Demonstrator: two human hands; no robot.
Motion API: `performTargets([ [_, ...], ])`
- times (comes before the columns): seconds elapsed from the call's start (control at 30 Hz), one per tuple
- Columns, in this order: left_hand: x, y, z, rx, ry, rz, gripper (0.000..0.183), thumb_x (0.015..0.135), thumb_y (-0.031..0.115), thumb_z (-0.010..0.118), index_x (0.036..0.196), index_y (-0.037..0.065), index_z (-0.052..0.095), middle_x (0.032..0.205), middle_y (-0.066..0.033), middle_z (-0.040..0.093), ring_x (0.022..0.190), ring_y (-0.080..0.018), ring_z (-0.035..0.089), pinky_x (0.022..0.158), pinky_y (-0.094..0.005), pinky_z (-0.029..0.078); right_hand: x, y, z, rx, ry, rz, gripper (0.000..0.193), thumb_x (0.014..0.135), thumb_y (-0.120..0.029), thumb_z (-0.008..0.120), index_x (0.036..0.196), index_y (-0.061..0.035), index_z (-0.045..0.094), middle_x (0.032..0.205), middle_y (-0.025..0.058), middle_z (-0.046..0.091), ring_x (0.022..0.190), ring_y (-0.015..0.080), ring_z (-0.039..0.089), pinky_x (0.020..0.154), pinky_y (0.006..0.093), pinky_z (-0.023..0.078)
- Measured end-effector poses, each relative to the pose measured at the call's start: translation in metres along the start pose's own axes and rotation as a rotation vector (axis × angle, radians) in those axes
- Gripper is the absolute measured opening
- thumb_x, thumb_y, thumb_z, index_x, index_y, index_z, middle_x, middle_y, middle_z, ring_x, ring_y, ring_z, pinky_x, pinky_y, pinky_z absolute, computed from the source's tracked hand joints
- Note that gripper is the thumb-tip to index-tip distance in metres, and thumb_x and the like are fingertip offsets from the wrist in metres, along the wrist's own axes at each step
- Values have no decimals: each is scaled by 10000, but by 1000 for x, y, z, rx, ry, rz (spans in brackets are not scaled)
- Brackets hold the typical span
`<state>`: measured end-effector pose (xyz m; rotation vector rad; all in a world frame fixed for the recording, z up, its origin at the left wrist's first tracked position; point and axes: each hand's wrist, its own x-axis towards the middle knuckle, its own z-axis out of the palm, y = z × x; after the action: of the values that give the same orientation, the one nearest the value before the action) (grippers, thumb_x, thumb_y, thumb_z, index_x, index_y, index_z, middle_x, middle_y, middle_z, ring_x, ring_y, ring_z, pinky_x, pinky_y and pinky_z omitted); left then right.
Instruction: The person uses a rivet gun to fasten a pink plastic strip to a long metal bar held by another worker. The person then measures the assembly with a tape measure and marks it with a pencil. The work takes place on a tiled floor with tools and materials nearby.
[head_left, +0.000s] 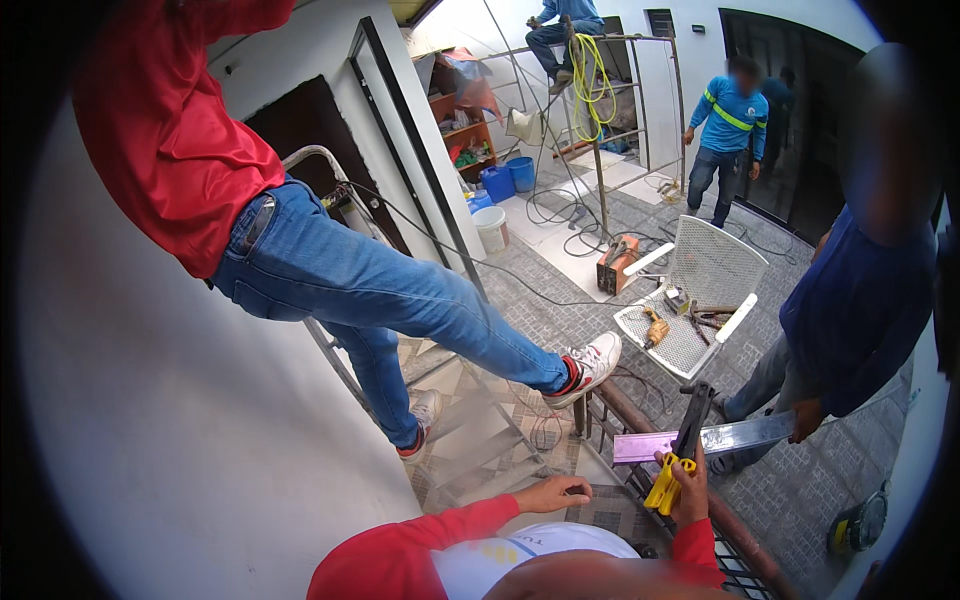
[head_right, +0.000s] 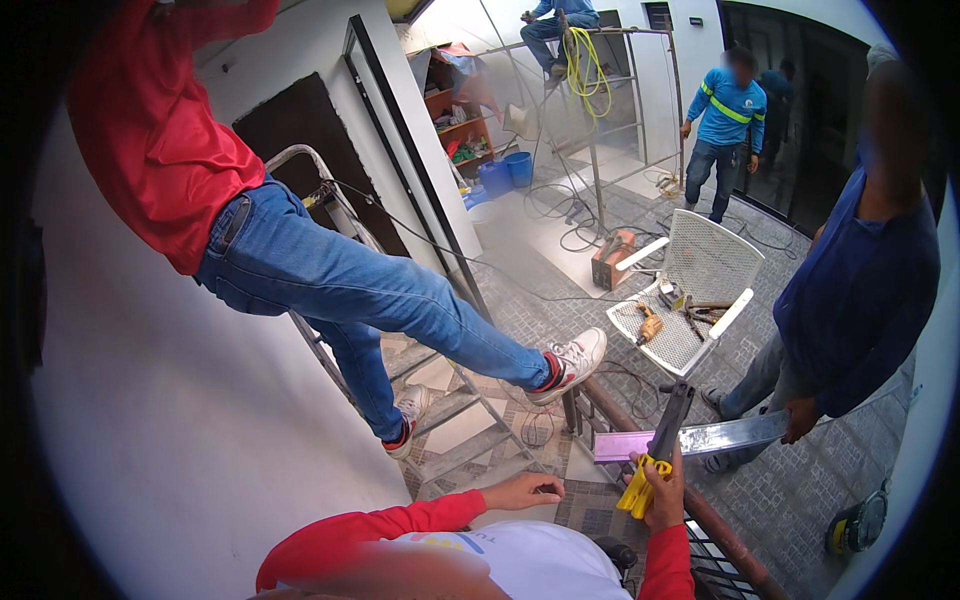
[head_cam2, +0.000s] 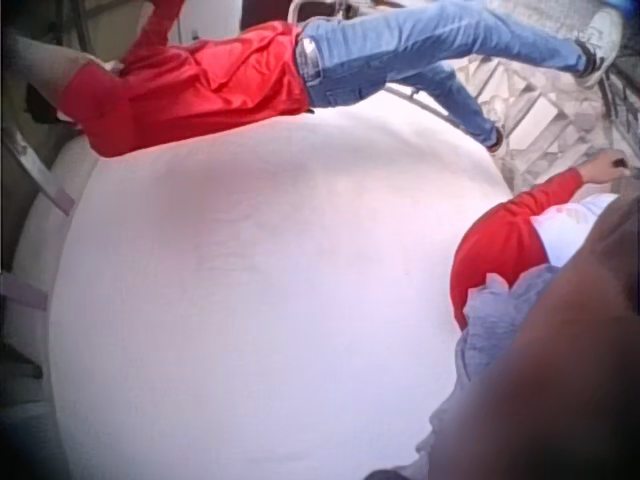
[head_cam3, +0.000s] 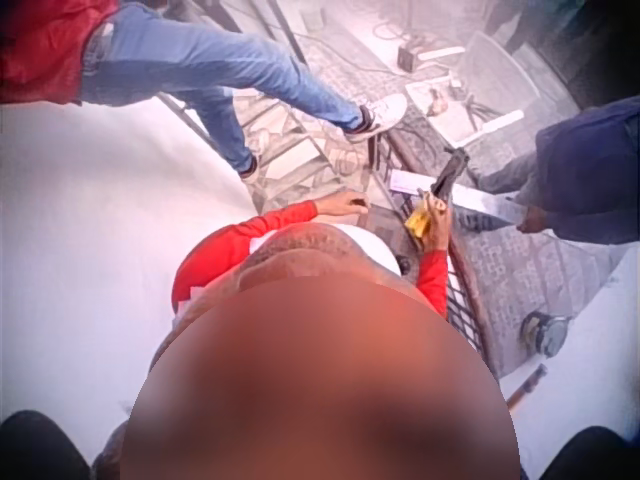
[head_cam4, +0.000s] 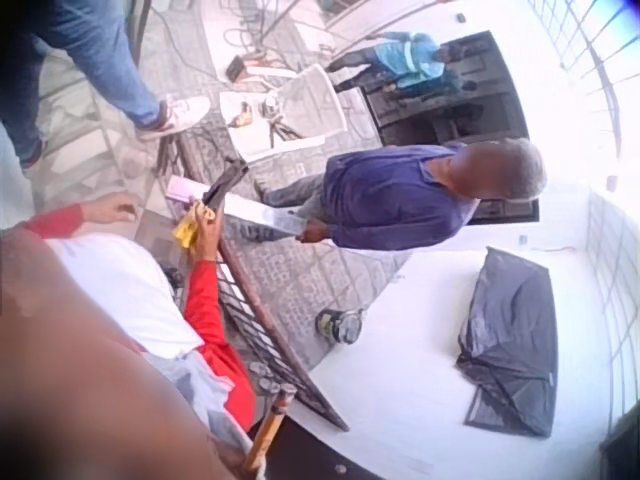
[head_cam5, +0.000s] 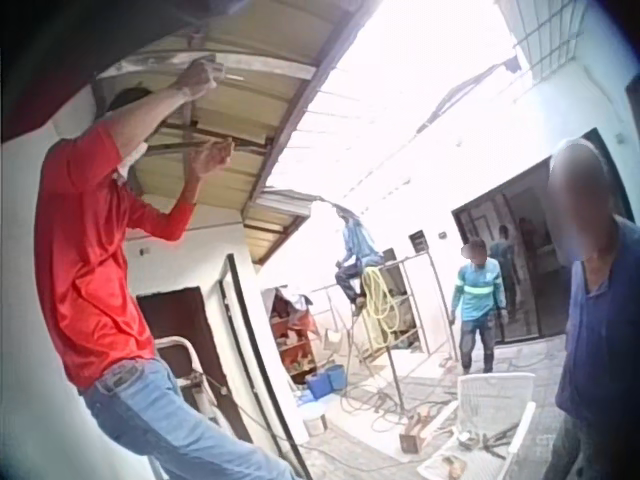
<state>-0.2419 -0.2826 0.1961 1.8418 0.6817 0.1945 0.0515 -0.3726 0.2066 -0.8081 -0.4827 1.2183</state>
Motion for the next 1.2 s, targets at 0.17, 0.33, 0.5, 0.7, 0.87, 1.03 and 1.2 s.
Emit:
performTargets([
  [0.17, 19, 5, -31, -85, 69, -82, 233, 1005, 219, 672, 1155, 41, 670, 1093, -57, 702, 1013, -150, 660, 912, -319, 522, 69, -8, -13, -138, 254, 183, 254, 965, -153, 700, 1123, -71, 520, 917, 80, 630, 656, 164, 635, 540, 312, 547],
  [0.33, 26, -53, -8, -221, 126, -368, 220, 997, 213, 683, 1134, 40, 678, 1065, -61, 726, 1014, -157, 685, 906, -313, 528, 222, -33, -93, -201, 103, 303, 259, 933, -199, 729, 1066, -89, 535, 828, 20, 574, 666, 148, 599, 583, 309, 511],
  [0.5, -43, -129, 33, -76, 276, -837, 263, 957, 274, 719, 1078, 44, 676, 1014, -84, 739, 989, -199, 710, 898, -349, 543, 410, 32, -200, -748, 315, 364, 386, 881, -241, 732, 1187, -76, 564, 921, 77, 645, 825, 228, 665, 648, 405, 542],
  [0.7, -181, -119, 111, -535, 605, -1492, 357, 974, 301, 658, 1158, -4, 656, 1026, -127, 749, 912, -224, 730, 777, -374, 583, 540, 154, -315, -1357, 316, 709, 555, 847, -349, 751, 1245, 13, 612, 1045, 235, 717, 1017, 308, 717, 729, 437, 583],
  [0.87, -208, -90, 144, -597, 622, -1686, 364, 973, 230, 647, 1198, -55, 626, 1081, -199, 730, 969, -296, 728, 811, -399, 600, 597, 203, -339, -1590, 209, 516, 579, 886, -383, 640, 1320, -2, 591, 1272, 279, 667, 1202, 424, 645, 1016, 500, 501],
  [1.03, -172, -84, 139, -707, 777, -1775, 348, 986, 269, 658, 1201, 0, 610, 1099, -154, 718, 982, -281, 728, 765, -384, 578, 665, 231, -363, -1658, 192, 445, 626, 873, -410, 698, 1377, -69, 553, 1252, 239, 688, 1169, 413, 661, 1002, 498, 511],
  [1.2, -137, -84, 122, -623, 576, -1746, 351, 986, 302, 663, 1203, 31, 612, 1103, -131, 717, 999, -255, 725, 780, -381, 565, 670, 273, -434, -1577, 327, 121, 710, 814, -267, 796, 1441, -74, 526, 1266, 272, 656, 1203, 400, 625, 1001, 500, 507],
])
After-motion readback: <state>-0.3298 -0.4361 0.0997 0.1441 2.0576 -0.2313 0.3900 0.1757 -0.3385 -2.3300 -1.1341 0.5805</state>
